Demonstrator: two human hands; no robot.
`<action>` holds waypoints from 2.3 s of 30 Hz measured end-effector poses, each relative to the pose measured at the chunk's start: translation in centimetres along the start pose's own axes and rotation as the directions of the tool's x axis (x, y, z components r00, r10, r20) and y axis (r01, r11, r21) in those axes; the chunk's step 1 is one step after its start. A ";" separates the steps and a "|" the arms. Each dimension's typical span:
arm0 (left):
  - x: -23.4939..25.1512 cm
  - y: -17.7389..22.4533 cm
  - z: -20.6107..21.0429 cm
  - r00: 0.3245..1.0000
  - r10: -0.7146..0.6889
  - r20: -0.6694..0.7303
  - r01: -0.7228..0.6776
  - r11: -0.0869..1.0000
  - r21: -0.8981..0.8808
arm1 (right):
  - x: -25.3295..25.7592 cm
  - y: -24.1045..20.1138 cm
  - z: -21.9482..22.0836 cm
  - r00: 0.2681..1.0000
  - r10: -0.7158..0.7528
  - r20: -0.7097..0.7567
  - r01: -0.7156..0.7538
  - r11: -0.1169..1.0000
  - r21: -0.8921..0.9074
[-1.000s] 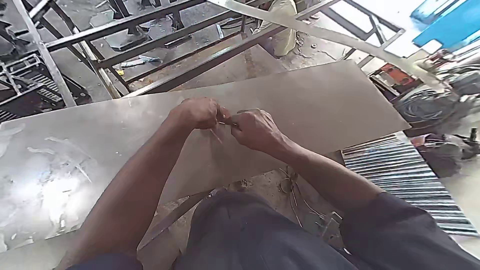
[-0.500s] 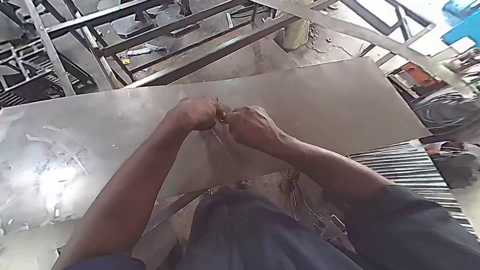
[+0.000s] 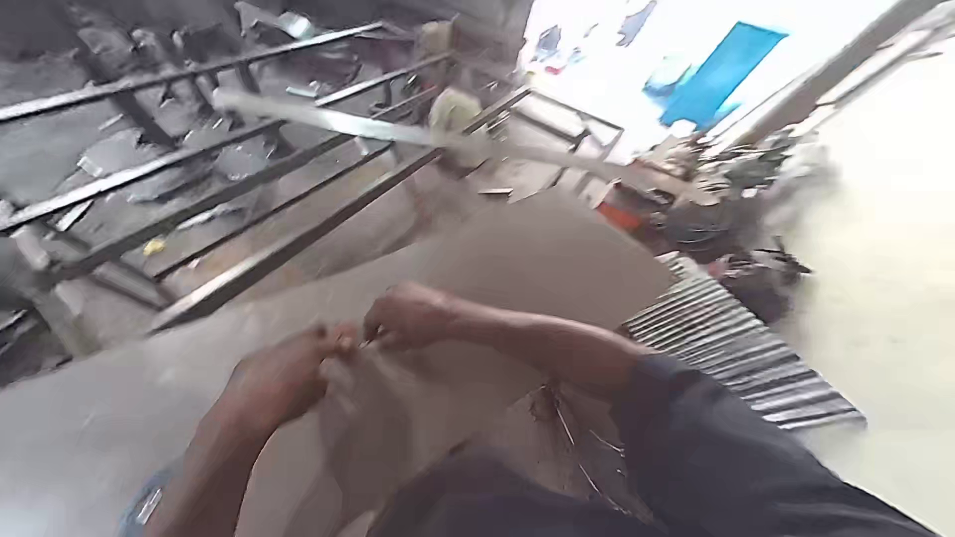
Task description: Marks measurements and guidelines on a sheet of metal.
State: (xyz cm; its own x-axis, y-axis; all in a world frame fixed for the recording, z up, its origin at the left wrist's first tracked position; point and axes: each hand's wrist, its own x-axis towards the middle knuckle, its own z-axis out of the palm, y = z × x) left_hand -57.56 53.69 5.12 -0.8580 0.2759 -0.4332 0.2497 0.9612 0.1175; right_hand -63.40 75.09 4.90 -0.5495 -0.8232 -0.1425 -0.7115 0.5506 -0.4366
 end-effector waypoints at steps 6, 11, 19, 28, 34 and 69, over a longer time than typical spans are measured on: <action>-0.5 -0.3 0.9 0.998 -0.017 -0.059 0.015 0.999 -0.037 | 1.7 1.3 -1.9 0.993 -0.047 0.107 0.042 0.998 0.046; -0.7 0.0 1.0 0.993 -0.022 -0.113 0.016 0.999 -0.045 | 2.0 0.7 -3.6 0.992 -0.072 0.103 0.076 0.996 -0.037; -1.9 0.9 1.9 0.981 -0.106 -0.161 0.089 0.990 -0.106 | 4.8 1.6 -2.8 0.979 -0.124 0.160 0.148 0.978 -0.147; -0.8 9.2 5.9 0.804 -0.353 -0.480 0.349 0.932 -0.100 | 5.8 0.2 -4.7 0.958 -0.087 0.273 0.170 0.941 -0.293; 0.7 13.0 6.6 0.781 -0.463 -0.420 0.438 0.884 -0.162 | 6.8 -0.3 -5.2 0.934 -0.090 0.345 0.220 0.906 -0.361; 1.1 13.1 6.6 0.784 -0.517 -0.342 0.435 0.852 -0.290 | 17.7 -1.5 -2.9 0.374 -0.739 0.561 0.925 0.341 -0.168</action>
State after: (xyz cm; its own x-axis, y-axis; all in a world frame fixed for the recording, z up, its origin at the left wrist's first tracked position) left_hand -52.29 66.50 0.31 -0.9559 -0.2780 -0.0946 -0.2906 0.9415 0.1708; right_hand -73.36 60.07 5.62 0.5657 -0.7923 -0.2287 -0.8243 -0.5507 -0.1310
